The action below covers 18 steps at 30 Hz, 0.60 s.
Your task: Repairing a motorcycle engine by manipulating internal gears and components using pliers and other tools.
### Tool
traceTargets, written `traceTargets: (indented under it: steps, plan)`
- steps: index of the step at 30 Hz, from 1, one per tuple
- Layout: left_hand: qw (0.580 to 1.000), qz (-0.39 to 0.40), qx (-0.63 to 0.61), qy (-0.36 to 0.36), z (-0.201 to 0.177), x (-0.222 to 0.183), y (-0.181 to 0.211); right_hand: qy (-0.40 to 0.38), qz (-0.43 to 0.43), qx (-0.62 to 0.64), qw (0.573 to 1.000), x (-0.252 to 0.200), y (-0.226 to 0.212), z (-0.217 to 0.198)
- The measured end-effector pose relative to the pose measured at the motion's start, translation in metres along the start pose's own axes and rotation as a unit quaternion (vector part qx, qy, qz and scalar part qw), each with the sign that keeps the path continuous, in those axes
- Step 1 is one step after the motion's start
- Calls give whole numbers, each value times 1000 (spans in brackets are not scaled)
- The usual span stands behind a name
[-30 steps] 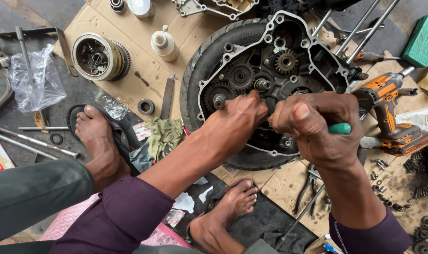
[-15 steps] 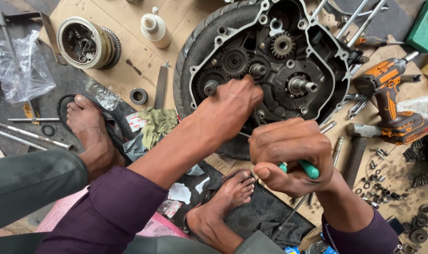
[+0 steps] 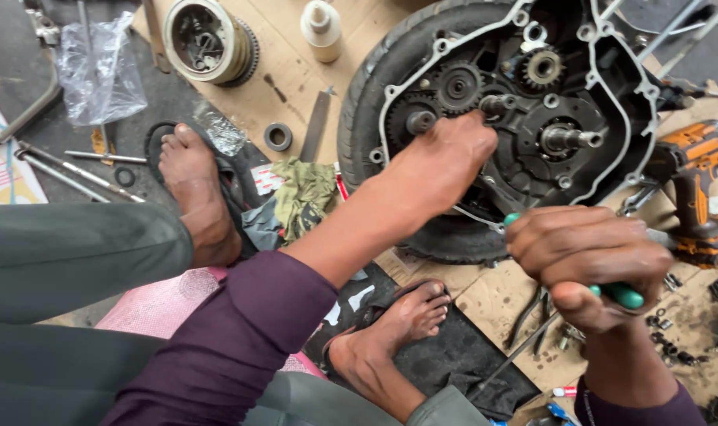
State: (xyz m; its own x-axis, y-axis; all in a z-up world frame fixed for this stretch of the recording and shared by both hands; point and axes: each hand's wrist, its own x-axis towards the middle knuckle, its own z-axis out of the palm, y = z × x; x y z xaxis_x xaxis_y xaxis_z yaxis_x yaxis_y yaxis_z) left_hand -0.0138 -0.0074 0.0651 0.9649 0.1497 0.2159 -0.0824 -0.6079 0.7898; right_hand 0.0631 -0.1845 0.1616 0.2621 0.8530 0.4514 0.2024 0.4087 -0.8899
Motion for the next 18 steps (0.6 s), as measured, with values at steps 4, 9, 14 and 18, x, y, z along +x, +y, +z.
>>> traceTargets:
  steps: [4, 9, 14, 18]
  plan:
    - [999, -9, -35, 21, 4, -1, 0, -29, 49, 26, 998, 19, -8, -10]
    - [1000, -13, -20, 7, 6, 1, -1, 35, 124, 44, 991, 21, -6, -16]
    - [999, -39, -37, 0, -1, 1, 4, 152, 142, 166, 964, -18, 23, -33]
    - [1000, -9, -24, 9, 7, -2, -1, 123, 165, 30, 978, 15, 4, -13]
